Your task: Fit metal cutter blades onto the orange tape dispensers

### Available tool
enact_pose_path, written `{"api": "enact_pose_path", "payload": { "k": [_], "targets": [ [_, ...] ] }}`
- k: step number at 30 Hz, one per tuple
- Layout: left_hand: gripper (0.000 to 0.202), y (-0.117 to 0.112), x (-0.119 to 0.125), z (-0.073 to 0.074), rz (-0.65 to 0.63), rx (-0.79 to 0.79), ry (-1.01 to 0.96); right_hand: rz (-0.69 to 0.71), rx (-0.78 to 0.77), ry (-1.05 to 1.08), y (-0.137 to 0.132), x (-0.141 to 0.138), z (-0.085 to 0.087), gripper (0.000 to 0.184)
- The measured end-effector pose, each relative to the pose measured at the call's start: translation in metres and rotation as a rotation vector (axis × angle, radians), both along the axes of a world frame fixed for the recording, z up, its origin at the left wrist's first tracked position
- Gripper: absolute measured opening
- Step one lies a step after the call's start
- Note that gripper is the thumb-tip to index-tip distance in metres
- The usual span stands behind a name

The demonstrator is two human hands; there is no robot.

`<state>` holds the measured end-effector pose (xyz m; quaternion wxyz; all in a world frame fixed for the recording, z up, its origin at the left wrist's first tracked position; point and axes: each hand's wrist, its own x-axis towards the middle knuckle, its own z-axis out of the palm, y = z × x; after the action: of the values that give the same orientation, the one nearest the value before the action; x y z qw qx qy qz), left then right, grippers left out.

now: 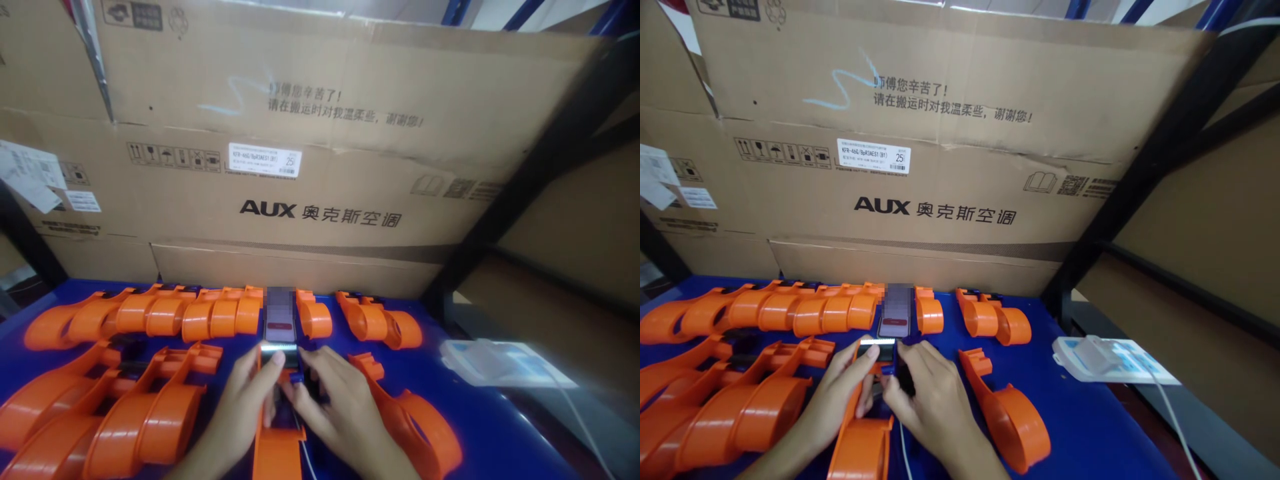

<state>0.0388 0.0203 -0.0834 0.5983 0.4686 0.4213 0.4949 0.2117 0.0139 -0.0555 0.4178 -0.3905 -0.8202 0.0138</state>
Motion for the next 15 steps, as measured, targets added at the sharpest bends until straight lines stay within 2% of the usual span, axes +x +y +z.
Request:
{"api": "enact_pose_path", "payload": {
  "k": [3, 6, 8, 11, 15],
  "targets": [
    [0.039, 0.000, 0.001, 0.001, -0.014, -0.014, -0.049, 0.014, -0.025, 0.002, -0.001, 0.000, 0.004, 0.015],
    [0.040, 0.001, -0.001, 0.005, -0.070, -0.017, -0.135, -0.001, -0.090, 0.111, -0.002, 0.003, 0.012, 0.016],
    [0.040, 0.002, -0.003, 0.009, -0.081, -0.009, -0.177, -0.069, -0.127, 0.203, -0.001, 0.008, 0.017, 0.020],
    [0.039, 0.004, -0.004, 0.012, -0.033, 0.000, -0.196, -0.240, -0.149, 0.260, 0.005, 0.016, 0.022, 0.019],
    [0.040, 0.003, -0.004, 0.011, -0.019, 0.008, -0.182, -0.393, -0.234, 0.153, 0.017, 0.025, 0.019, 0.016]
  ]
}}
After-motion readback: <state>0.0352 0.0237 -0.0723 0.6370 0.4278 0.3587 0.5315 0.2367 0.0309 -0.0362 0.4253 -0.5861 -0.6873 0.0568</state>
